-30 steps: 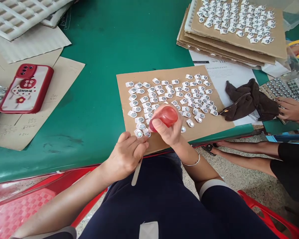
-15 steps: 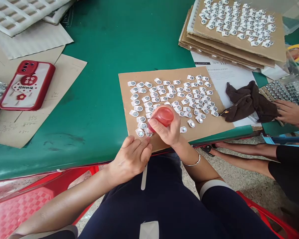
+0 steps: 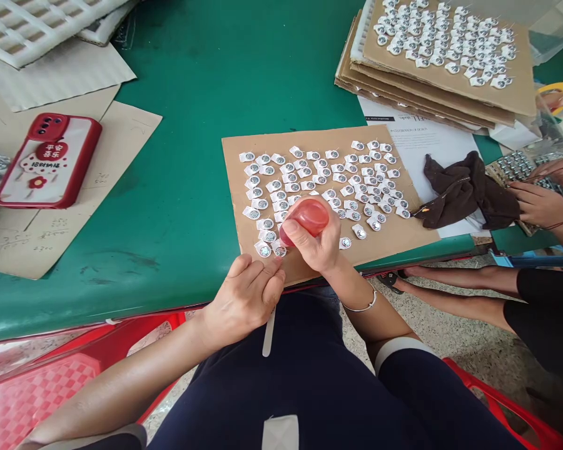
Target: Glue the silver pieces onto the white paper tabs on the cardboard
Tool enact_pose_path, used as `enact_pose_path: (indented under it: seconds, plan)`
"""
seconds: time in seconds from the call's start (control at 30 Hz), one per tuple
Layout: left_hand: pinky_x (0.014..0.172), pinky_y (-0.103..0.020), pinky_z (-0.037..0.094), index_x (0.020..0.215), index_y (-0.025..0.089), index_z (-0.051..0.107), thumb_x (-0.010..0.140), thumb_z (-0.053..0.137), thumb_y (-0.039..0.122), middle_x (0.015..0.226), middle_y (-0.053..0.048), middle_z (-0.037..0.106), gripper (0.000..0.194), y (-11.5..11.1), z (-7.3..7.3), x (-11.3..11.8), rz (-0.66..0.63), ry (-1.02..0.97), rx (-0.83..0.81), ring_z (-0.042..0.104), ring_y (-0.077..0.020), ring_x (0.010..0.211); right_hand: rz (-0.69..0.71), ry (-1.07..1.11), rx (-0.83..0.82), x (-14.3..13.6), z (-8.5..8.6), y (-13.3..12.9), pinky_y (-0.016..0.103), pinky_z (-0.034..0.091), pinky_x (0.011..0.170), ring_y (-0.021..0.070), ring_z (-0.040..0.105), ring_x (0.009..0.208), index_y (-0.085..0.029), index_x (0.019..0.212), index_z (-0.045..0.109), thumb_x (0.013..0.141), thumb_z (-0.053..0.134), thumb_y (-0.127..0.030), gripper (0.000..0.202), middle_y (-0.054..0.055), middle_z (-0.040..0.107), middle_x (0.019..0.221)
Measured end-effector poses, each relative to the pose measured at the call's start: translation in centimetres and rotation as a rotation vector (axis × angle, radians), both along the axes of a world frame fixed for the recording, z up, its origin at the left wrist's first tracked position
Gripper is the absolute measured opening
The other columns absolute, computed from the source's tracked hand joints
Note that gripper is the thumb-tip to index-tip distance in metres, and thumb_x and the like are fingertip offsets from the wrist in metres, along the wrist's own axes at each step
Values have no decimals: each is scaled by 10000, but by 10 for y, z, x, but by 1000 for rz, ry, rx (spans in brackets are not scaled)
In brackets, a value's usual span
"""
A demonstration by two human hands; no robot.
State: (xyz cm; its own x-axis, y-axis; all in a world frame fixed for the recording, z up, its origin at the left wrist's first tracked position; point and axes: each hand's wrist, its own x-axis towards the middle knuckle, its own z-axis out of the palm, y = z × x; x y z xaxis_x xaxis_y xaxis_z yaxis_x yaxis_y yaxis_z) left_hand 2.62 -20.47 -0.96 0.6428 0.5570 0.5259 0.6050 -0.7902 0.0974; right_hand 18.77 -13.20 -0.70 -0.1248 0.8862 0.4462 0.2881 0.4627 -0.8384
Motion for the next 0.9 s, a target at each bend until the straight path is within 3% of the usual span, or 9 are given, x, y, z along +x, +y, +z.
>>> enact_pose_path:
  seconds: [0.9]
  plan:
    - [689, -371, 376, 914, 106, 533, 841, 498, 41, 1048, -184, 668, 103, 2, -3, -3, 1, 1, -76, 616, -191, 716, -43, -11, 20, 4, -2, 0, 364, 540, 663, 161, 598, 665, -237, 848, 489, 796, 604, -406, 211, 9, 595, 757]
